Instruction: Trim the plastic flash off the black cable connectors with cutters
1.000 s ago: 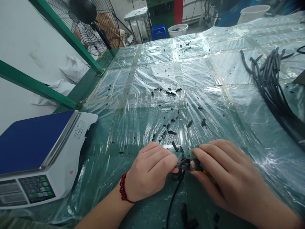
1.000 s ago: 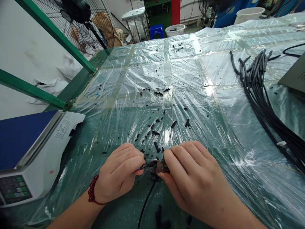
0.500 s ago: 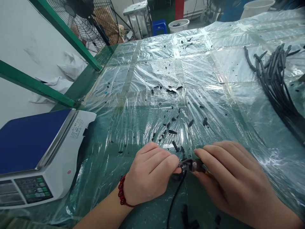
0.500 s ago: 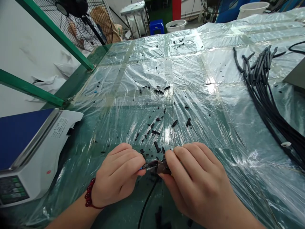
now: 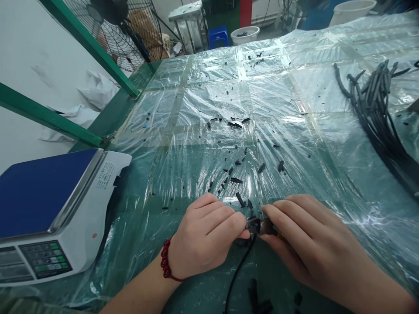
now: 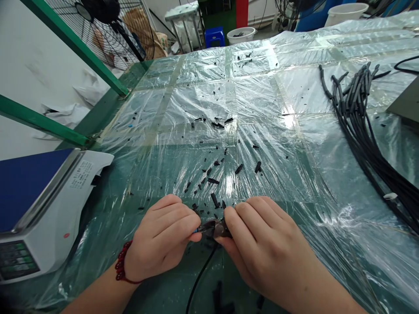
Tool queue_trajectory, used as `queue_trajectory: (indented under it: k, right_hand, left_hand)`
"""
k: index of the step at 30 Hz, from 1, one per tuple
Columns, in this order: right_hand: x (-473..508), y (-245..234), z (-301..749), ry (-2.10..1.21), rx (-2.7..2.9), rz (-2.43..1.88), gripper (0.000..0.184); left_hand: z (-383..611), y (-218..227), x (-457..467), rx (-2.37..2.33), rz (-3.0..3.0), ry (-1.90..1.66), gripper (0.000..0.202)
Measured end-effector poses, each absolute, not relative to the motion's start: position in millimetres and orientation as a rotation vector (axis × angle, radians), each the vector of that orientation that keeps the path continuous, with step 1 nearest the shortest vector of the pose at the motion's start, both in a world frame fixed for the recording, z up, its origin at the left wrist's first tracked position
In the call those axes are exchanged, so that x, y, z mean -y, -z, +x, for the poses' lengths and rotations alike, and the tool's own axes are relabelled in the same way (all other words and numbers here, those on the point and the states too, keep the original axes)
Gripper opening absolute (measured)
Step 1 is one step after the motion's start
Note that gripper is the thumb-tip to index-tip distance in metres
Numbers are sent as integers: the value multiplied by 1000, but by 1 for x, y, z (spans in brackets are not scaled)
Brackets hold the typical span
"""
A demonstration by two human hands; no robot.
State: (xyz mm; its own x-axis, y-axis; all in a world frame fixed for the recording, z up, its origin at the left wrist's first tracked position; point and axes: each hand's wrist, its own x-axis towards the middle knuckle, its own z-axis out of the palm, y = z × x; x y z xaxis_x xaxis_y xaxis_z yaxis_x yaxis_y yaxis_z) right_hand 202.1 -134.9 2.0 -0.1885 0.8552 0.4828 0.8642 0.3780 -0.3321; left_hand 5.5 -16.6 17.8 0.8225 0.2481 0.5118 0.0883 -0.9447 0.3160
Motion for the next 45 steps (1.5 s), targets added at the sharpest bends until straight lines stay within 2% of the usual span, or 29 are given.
queue_trajectory:
  k: [6,16,20,24,28,34,39,45]
  right_hand:
    - [135,-1,203,-9,2057,-1484,15]
    - [136,-1,199,-19,2058,-1483,14]
    - [137,1,198,-6,2060,-1456,4]
    - [138,3,197,67,2038,-1449,7]
    - [138,3,198,69,1976,-1438,1]
    - [136,0,203,-144,1814,-1547,17]
    - [136,-4,201,-281,1791,-1555,19]
    - [135,-3,203,-116,1935,-1588,18]
  left_hand:
    - [5,-18,16,-265,2732,-812,23]
    - [5,-19,18,-313,2654,-828,14]
    - [4,-20,22,-371,2607,-823,14]
    - [6,-19,27,-421,2578,-838,15]
    - [7,-14,30,-384,2562,-871,17]
    - [6,-12,24,-395,2554,-940,24]
    - [6,-11,22,-356,2568,-960,17]
    - [3,-15,17,-305,2413,-824,17]
